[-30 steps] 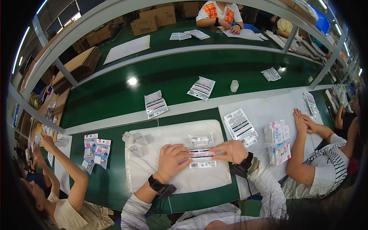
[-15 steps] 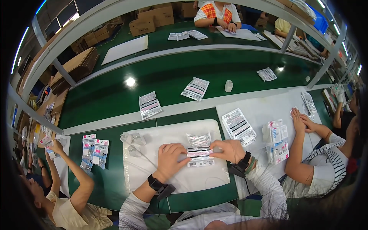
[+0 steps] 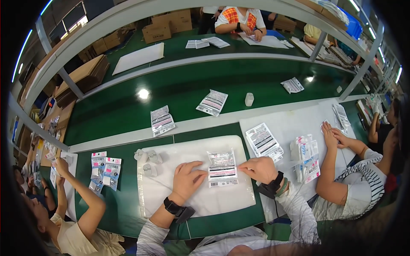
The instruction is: The person picks up a charger and a plastic bag, places the charger inside, and seals the bag by pressing the adhesive strip. The person then sets the finished package aside and repeats the process.
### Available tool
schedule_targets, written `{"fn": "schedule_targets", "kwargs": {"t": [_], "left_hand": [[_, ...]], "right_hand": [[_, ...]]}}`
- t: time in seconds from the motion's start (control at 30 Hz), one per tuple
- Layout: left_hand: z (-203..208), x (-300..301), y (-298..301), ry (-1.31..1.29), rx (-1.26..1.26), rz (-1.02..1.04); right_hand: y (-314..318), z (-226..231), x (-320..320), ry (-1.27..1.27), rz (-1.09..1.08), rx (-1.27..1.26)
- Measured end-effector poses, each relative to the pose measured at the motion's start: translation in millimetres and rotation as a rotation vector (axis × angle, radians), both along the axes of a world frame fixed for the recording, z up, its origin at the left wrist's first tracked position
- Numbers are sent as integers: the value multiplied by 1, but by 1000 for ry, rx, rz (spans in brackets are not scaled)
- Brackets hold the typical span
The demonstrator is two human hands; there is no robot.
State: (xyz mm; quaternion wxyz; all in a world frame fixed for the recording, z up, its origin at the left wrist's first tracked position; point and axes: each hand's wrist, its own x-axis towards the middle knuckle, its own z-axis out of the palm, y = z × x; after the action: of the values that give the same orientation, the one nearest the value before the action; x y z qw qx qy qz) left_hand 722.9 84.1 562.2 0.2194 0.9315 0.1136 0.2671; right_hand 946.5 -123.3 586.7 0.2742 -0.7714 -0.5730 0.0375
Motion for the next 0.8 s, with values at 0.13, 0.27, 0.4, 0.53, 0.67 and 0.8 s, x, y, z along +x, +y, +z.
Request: {"fn": "schedule_targets", "kwargs": {"t": [0.13, 0.27, 0.4, 0.53, 0.67, 0.8], "left_hand": [[-3, -3, -1, -22, -93, 38], [-6, -1, 0, -46, -143, 13], [-6, 0, 0, -66, -147, -4], [-2, -3, 3, -79, -146, -8], [-3, -3, 4, -73, -135, -18], [-6, -5, 4, -68, -107, -26]], "right_hand": [[25, 28, 1, 37, -80, -45], [57, 42, 8, -150, -3, -239], [86, 46, 22, -286, 201, -372], [121, 76, 33, -397, 267, -469], [163, 80, 44, -301, -221, -13], [150, 75, 48, -131, -261, 78]]}}
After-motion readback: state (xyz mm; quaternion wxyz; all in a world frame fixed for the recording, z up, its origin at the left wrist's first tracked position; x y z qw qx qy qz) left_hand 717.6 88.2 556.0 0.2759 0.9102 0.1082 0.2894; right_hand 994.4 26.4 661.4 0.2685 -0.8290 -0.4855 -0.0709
